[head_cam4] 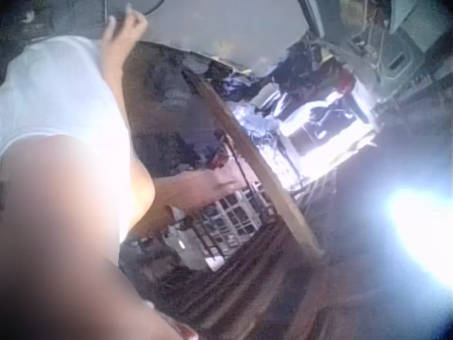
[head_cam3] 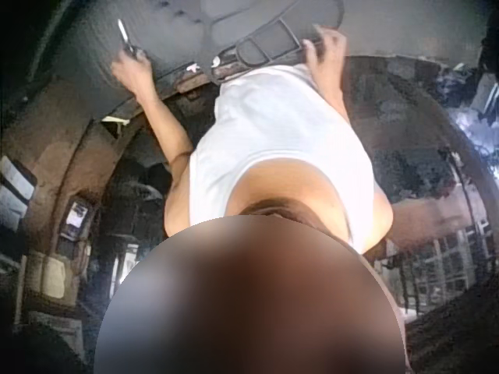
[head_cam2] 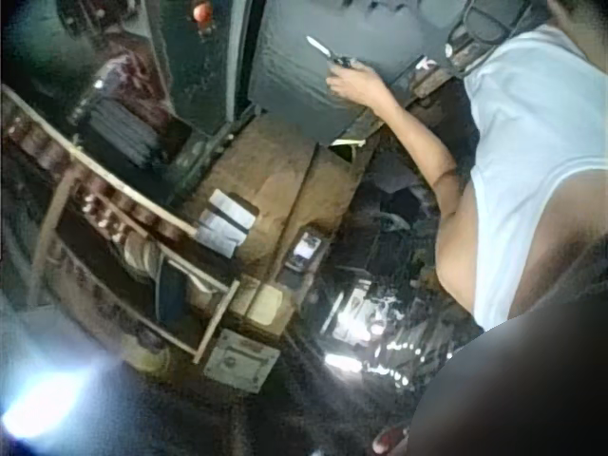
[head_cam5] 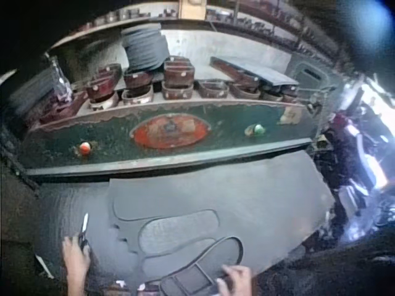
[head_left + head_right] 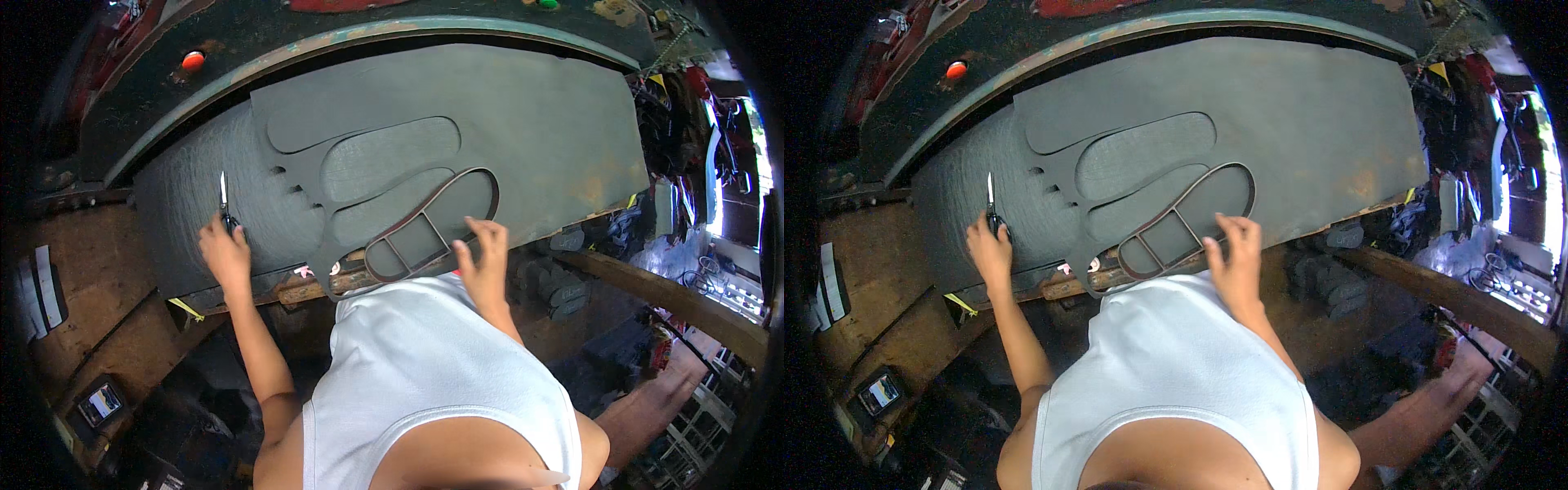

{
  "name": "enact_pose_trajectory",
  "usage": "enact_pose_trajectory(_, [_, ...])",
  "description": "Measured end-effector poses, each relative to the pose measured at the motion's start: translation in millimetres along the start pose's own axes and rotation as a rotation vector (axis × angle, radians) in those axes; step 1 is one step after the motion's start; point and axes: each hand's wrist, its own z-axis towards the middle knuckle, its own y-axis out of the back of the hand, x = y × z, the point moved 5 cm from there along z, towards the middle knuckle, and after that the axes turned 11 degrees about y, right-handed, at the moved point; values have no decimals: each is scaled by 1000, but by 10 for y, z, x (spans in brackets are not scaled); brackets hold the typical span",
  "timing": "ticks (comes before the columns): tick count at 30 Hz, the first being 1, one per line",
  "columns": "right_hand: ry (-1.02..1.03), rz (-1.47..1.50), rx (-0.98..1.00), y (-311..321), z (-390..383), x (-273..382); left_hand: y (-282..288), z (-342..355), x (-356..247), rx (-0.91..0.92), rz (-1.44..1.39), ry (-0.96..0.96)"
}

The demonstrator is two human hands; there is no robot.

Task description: The person places a metal slipper sole template on a sheet of dark foam, traces the outline, and cuts the foam with scissors. The person repeats this process to produce multiple slipper sole blanks, stacking the cut pieces on the workbench.

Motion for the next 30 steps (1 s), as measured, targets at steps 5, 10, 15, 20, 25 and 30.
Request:
enact_pose_trajectory(5, [52, -125, 275, -490, 257, 117, 193, -954, -1134, 533, -554, -630])
enact_pose_trajectory(10, [46, -148, 320, -581, 340, 40, -71, -1604, -1432, 491, -424, -1017])
enact_pose_trajectory(15, [42, -71, 335, -636, 396, -62, -256, -1605, -1230, 355, -448, -1175])
enact_pose_trajectory(20, [-22, -158, 421, -673, 486, -93, -9, -1674, -1363, 433, -550, -1076])
enact_pose_trajectory(25, [-52, -37, 481, -461, 491, -58, 265, -1860, -1435, 457, -540, -1054])
enact_pose_trajectory(30, [13, 79, 368, -132, 441, 122, 166, -1696, -1334, 518, -1095, -621])
